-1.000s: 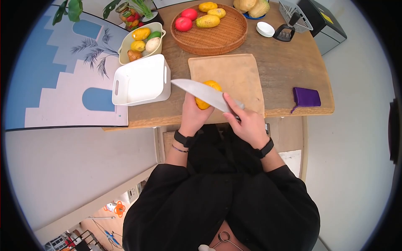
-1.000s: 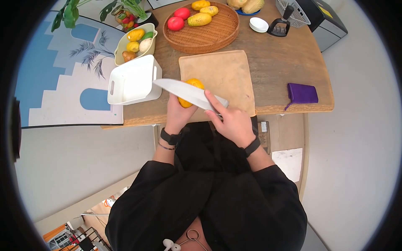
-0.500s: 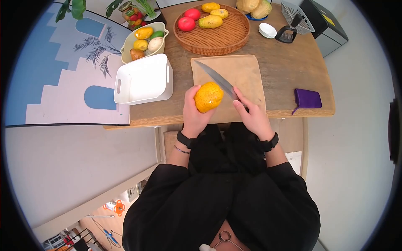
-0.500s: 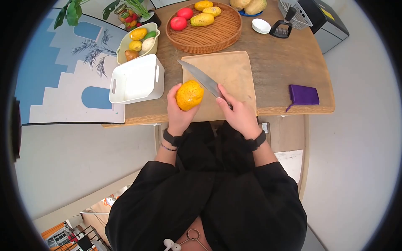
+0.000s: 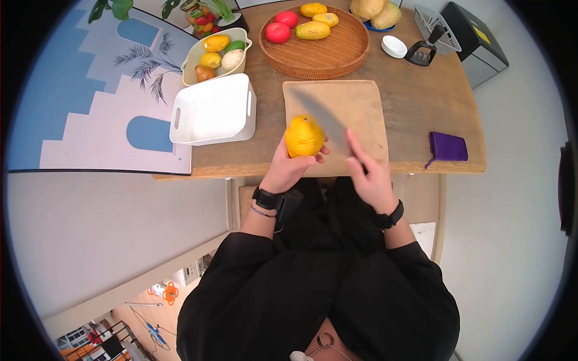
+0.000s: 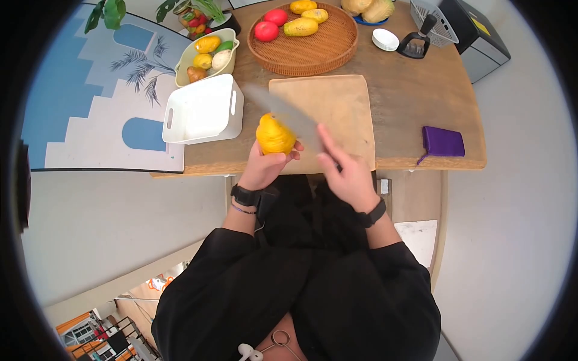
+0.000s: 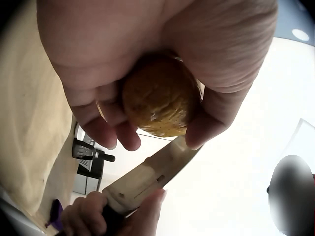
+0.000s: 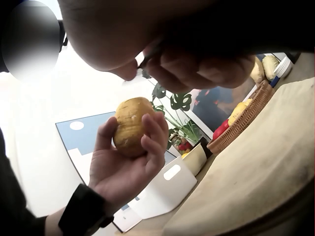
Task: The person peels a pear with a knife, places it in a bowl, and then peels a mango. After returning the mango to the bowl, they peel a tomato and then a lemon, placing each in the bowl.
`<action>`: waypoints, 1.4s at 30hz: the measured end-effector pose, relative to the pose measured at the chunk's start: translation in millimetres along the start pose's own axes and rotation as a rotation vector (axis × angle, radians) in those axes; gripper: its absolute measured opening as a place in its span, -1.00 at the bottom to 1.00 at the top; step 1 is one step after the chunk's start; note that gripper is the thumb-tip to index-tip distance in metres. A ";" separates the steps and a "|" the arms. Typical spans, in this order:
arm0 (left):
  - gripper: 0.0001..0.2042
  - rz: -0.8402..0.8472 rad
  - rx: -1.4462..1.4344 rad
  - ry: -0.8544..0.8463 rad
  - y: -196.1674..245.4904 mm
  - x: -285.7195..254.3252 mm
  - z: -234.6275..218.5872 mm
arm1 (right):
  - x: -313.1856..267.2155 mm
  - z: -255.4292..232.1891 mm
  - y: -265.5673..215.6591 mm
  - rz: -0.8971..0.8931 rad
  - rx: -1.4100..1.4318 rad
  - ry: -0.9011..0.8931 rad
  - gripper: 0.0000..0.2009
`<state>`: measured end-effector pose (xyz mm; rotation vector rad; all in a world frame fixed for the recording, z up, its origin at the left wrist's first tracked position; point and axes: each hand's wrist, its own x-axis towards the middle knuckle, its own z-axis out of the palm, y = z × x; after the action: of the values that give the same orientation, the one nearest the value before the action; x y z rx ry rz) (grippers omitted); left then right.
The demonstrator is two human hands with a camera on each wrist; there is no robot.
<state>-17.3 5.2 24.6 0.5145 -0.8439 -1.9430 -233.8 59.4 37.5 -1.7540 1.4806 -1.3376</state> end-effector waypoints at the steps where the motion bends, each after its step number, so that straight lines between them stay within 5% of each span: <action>1: -0.34 -0.003 -0.001 -0.006 -4.0 2.3 -6.3 | -2.4 0.1 -4.2 -0.027 -0.028 -0.091 -0.43; 4: -0.36 -0.008 -0.120 -0.175 -7.7 4.4 -15.9 | 2.6 -4.4 -6.2 0.002 -0.078 -0.154 -0.43; 6: -0.32 -0.039 -0.187 -0.144 -4.1 1.6 -13.2 | 10.5 -12.4 -9.7 0.303 -0.258 -0.175 -0.44; 8: -0.33 -0.038 -0.183 -0.102 -2.7 0.7 -12.2 | 7.4 -12.7 -8.1 0.235 -0.141 -0.121 -0.46; 10: -0.33 -0.040 -0.181 -0.066 -3.7 -1.1 -12.1 | 4.7 -14.8 -12.8 -0.091 -0.037 -0.109 -0.48; 14: -0.32 -0.038 -0.002 -0.145 -7.1 -2.3 -12.3 | 5.9 -8.6 -5.5 0.004 -0.121 -0.128 -0.47; 16: -0.32 -0.033 0.045 -0.188 -3.0 2.0 -15.4 | 14.1 -15.6 -7.4 0.204 -0.186 -0.156 -0.47; 19: -0.30 -0.134 0.123 -0.200 -0.4 -6.4 -19.1 | 4.1 -11.5 -8.6 0.070 -0.008 -0.176 -0.48; 21: -0.27 -0.154 0.412 -0.109 4.8 -4.1 -16.4 | 7.1 -19.3 -12.7 -0.028 0.032 -0.204 -0.49; 23: -0.26 -0.120 0.450 -0.086 9.2 -6.8 -6.9 | 14.6 -27.9 -9.8 0.297 -0.334 -0.296 -0.51; 28: -0.26 0.024 0.703 -0.008 23.9 -8.0 -2.1 | 5.8 -44.5 36.2 0.352 -0.079 -0.095 -0.50; 30: -0.29 -0.111 0.733 0.087 30.0 -11.6 -1.8 | 3.1 -59.5 43.4 0.468 -0.340 -0.097 -0.46; 33: -0.29 -0.041 1.075 0.138 50.0 -25.7 -20.5 | -0.9 -82.5 56.4 0.635 -0.514 -0.122 -0.40; 35: -0.29 -0.002 1.261 0.160 83.9 -36.0 -23.6 | -13.0 -95.2 82.3 0.587 -0.518 -0.079 -0.38; 37: -0.29 -0.010 1.419 0.428 123.3 -46.7 -19.8 | -20.7 -99.1 91.0 0.545 -0.524 -0.034 -0.37; 42: -0.30 0.006 1.484 0.616 165.3 -40.3 -7.9 | -21.8 -97.5 88.0 0.525 -0.400 -0.113 -0.36</action>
<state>104.5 -18.0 141.4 1.7969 -1.7075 -0.7023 -359.2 74.9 -4.5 -1.4653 2.0584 -0.7002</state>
